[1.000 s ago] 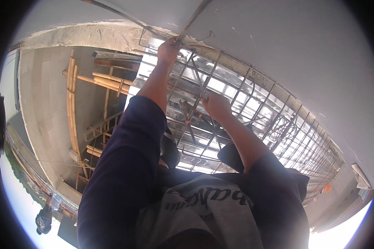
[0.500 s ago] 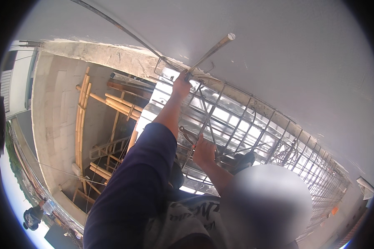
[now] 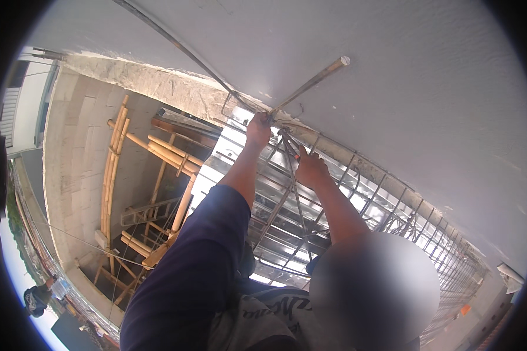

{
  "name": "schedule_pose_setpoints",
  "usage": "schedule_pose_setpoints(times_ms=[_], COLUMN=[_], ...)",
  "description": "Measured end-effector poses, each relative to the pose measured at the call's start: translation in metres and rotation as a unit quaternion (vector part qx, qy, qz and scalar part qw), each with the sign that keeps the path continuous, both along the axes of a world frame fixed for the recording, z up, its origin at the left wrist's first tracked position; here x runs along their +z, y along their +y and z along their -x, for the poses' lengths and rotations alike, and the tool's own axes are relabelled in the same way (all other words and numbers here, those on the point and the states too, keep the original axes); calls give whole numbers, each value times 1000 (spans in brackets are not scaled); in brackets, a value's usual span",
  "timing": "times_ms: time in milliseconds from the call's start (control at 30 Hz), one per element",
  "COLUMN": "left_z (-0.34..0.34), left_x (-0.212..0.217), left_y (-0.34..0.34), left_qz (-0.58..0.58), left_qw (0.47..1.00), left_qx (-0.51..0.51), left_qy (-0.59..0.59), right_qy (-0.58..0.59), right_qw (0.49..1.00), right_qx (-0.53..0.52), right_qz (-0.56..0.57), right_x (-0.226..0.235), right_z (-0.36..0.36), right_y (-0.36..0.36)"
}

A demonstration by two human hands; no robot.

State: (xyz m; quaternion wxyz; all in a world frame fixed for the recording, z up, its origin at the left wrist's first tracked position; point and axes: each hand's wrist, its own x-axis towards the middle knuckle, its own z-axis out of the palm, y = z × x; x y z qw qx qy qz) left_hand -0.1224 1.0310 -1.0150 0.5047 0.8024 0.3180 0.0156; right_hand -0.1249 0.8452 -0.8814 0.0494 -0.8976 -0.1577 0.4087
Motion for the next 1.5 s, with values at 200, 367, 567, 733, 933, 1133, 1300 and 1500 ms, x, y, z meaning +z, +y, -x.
schedule_pose_setpoints(times_ms=[200, 367, 567, 733, 933, 1133, 1300, 1500], left_z=[0, 0, 1, 2, 2, 1, 5, 3], left_x=[30, 38, 29, 33, 38, 30, 24, 16], left_y=[-2, -4, -3, -3, -5, -5, -4, 0], left_qz=[24, 19, 23, 20, 19, -6, -10, -11], left_qw=[999, 999, 1000, 1000, 999, 999, 1000, 999], left_qx=[0, 0, 2, 1, 4, -6, -5, -22], left_qy=[31, 36, 18, 24, 37, 40, 21, -20], right_qy=[121, 158, 45, 140, 146, -61, 84, 356], right_qw=[991, 986, 999, 988, 987, 991, 996, 907], right_qx=[-35, -34, 5, -58, -36, 105, 30, -206], right_qz=[-50, -44, -4, -41, -52, 56, -19, -92], right_x=[8, 14, -6, 6, 3, 13, 10, -16], right_z=[-37, -46, -39, -51, -57, -52, -73, -82], right_y=[17, 23, 23, 23, 27, 33, 29, 6])
